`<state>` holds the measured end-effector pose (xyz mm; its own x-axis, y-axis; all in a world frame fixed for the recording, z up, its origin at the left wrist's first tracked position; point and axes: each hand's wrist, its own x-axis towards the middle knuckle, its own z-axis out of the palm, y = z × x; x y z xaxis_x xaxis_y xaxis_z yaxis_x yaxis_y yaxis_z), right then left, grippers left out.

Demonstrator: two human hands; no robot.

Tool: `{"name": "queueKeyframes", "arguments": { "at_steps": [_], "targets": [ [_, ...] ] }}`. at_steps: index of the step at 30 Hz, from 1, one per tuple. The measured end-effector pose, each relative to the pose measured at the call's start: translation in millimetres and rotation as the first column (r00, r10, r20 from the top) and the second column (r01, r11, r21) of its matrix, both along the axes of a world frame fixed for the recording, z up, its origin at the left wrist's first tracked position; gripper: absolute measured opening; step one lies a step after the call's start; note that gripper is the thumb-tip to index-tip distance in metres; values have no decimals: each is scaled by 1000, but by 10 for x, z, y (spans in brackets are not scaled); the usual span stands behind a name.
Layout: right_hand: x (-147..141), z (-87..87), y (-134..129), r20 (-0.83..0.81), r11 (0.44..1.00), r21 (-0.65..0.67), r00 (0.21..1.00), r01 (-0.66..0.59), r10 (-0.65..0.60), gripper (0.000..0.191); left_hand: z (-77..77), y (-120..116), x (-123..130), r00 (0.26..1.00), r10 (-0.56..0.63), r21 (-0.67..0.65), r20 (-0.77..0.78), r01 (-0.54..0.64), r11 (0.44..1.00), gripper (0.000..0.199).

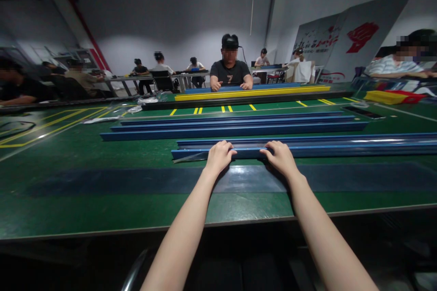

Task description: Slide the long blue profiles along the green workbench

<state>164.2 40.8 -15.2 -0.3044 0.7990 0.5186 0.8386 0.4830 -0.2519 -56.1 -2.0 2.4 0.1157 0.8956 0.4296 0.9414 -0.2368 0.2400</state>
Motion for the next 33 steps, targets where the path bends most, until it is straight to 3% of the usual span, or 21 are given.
{"name": "queueKeyframes", "arguments": {
  "at_steps": [6, 11, 20, 28, 33],
  "targets": [
    [-36, -20, -14, -15, 998, 28, 998, -56, 57, 26, 37, -45, -81, 1000, 6, -22, -17, -7, 1000, 10],
    [-77, -22, -19, -19, 990, 37, 990, -136, 137, 26, 75, -95, -189, 997, 79, -57, -20, -80, 995, 11],
    [31, -41, 6, -37, 993, 107, 998, 56, -52, 21, 95, -111, -394, 981, 191, -67, 33, -188, 980, 10],
    [-10, -44, 20, -40, 993, 110, 999, 41, -37, 22, 125, -122, -455, 981, 196, -95, -19, -197, 976, 10],
    [-40, -33, -3, -6, 991, 127, 999, 41, -41, 20, 183, -141, -420, 972, 225, -94, -65, -231, 968, 30]
  ]
}}
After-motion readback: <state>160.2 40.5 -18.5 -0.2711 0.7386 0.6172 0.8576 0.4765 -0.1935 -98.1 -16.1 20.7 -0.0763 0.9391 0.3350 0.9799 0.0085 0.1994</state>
